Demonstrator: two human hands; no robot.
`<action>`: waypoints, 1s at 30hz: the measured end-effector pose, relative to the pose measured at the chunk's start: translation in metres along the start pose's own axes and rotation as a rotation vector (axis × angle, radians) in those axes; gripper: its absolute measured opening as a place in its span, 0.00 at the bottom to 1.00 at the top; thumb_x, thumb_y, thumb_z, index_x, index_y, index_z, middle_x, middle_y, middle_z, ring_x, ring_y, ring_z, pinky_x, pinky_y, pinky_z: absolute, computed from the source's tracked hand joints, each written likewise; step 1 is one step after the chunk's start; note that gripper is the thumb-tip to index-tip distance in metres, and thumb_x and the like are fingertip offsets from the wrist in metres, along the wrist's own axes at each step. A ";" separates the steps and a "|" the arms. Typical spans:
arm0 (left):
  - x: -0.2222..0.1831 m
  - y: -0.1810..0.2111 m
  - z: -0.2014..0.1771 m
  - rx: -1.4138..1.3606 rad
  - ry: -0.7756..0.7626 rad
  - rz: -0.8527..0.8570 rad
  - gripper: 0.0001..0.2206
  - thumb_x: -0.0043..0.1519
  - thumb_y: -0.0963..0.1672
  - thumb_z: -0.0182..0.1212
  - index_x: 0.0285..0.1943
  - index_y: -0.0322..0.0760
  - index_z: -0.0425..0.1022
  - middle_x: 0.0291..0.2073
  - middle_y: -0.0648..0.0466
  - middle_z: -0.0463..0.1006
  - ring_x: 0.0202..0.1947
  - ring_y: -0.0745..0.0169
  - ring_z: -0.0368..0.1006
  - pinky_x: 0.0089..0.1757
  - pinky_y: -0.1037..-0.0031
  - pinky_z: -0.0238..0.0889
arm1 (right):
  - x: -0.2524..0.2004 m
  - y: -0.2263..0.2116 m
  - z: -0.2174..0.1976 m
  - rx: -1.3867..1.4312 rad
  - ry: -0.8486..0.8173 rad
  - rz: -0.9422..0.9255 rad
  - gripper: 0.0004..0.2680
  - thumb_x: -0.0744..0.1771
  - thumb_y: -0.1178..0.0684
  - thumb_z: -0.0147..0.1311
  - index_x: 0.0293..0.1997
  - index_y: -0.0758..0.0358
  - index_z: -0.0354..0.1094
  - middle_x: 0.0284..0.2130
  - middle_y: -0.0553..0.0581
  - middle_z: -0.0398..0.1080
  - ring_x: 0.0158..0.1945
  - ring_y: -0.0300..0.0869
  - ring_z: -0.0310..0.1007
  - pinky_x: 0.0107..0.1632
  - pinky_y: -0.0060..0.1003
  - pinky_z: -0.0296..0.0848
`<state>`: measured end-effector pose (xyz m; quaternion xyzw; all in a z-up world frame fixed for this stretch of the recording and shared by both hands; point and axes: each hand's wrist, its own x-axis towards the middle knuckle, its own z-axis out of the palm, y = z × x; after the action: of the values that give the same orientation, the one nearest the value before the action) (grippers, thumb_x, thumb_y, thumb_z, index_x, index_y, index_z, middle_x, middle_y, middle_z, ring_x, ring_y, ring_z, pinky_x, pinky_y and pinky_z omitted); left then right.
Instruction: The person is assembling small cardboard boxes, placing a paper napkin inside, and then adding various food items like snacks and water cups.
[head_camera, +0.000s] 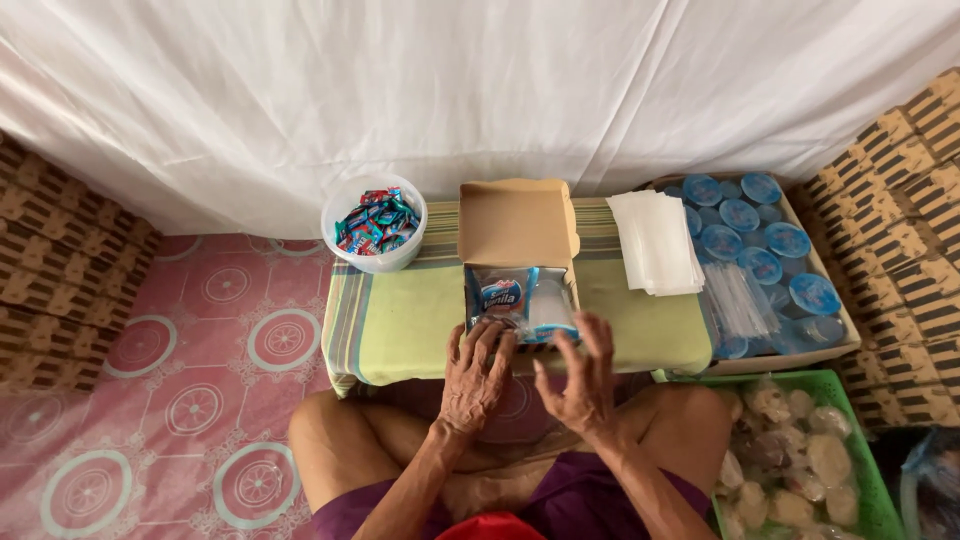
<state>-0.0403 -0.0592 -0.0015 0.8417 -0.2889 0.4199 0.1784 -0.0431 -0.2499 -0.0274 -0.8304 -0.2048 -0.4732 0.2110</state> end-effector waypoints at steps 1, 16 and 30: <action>-0.001 -0.001 0.001 0.002 0.000 -0.003 0.19 0.63 0.37 0.56 0.64 0.35 0.70 0.56 0.40 0.71 0.63 0.42 0.67 0.64 0.45 0.55 | -0.001 0.006 -0.003 0.003 -0.002 -0.001 0.20 0.64 0.48 0.60 0.62 0.60 0.65 0.68 0.68 0.58 0.71 0.61 0.57 0.70 0.59 0.57; 0.004 -0.003 -0.003 -0.031 0.047 0.018 0.17 0.64 0.40 0.56 0.63 0.36 0.71 0.53 0.40 0.73 0.59 0.39 0.70 0.61 0.41 0.58 | 0.038 0.080 -0.020 0.015 -0.669 0.024 0.46 0.53 0.28 0.71 0.72 0.68 0.54 0.65 0.72 0.61 0.70 0.65 0.59 0.70 0.63 0.56; -0.004 0.000 -0.009 -0.060 -0.251 -0.084 0.27 0.58 0.41 0.63 0.69 0.37 0.63 0.64 0.48 0.65 0.67 0.49 0.61 0.68 0.44 0.43 | 0.037 0.078 -0.021 -0.030 -0.636 -0.025 0.37 0.61 0.25 0.55 0.69 0.69 0.57 0.67 0.66 0.60 0.73 0.57 0.55 0.76 0.52 0.50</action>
<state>-0.0471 -0.0531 0.0005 0.8933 -0.2859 0.2947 0.1832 0.0019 -0.3207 0.0027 -0.9372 -0.2636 -0.1954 0.1181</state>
